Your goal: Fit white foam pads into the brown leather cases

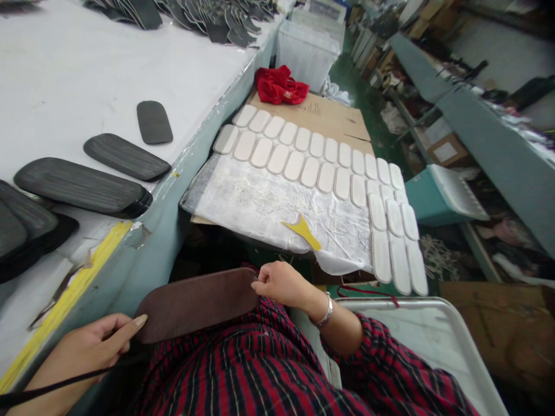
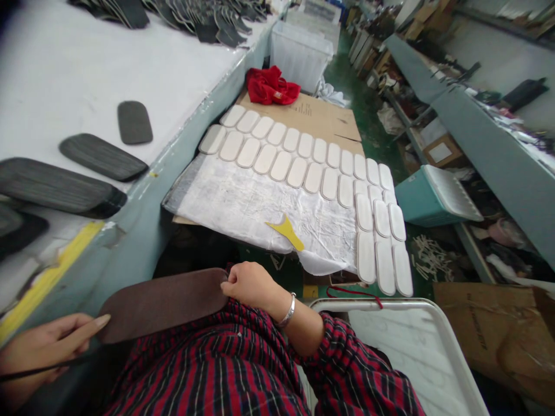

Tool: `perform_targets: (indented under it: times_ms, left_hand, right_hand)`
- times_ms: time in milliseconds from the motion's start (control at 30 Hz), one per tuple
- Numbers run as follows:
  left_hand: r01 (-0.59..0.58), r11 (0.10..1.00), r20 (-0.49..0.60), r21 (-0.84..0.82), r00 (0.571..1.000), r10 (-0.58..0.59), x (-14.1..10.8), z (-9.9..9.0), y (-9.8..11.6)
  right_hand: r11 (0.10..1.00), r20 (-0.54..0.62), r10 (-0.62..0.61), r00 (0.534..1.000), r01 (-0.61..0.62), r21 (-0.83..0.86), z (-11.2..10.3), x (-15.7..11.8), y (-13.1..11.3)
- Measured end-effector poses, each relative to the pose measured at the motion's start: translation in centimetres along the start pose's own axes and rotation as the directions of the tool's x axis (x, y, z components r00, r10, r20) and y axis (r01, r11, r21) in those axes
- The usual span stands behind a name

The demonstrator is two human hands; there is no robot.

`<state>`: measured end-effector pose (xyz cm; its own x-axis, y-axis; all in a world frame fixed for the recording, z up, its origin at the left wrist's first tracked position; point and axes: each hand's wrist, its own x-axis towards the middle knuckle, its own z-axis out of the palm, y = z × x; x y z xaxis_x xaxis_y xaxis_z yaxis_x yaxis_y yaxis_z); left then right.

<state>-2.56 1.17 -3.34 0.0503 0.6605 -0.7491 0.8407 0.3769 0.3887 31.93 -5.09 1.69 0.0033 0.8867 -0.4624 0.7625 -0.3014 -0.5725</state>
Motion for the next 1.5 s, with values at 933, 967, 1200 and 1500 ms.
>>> perform_targets:
  times_ms: [933, 967, 1200, 1500]
  left_hand:
    - [-0.671, 0.032, 0.127, 0.741, 0.186, 0.974, -4.4, 5.1, 5.2]
    - [-0.668, 0.050, 0.096, 0.742, 0.180, 0.979, -4.4, 5.5, 4.8]
    - [-0.641, 0.088, 0.028, 0.762, 0.168, 0.985, -4.7, 6.6, 3.7]
    - [-0.562, 0.131, -0.014, 0.817, 0.208, 0.978, -3.0, 8.0, 5.4]
  right_hand:
    - [0.640, -0.027, -0.645, 0.764, 0.521, -0.565, 7.3, -3.2, -0.5]
    - [0.636, -0.017, -0.639, 0.769, 0.516, -0.574, 7.4, -3.1, -0.4]
    - [0.655, 0.004, -0.595, 0.804, 0.487, -0.577, 6.8, -4.1, -1.4]
    - [0.669, -0.091, -0.600, 0.795, 0.436, -0.602, 8.7, -2.4, -3.1]
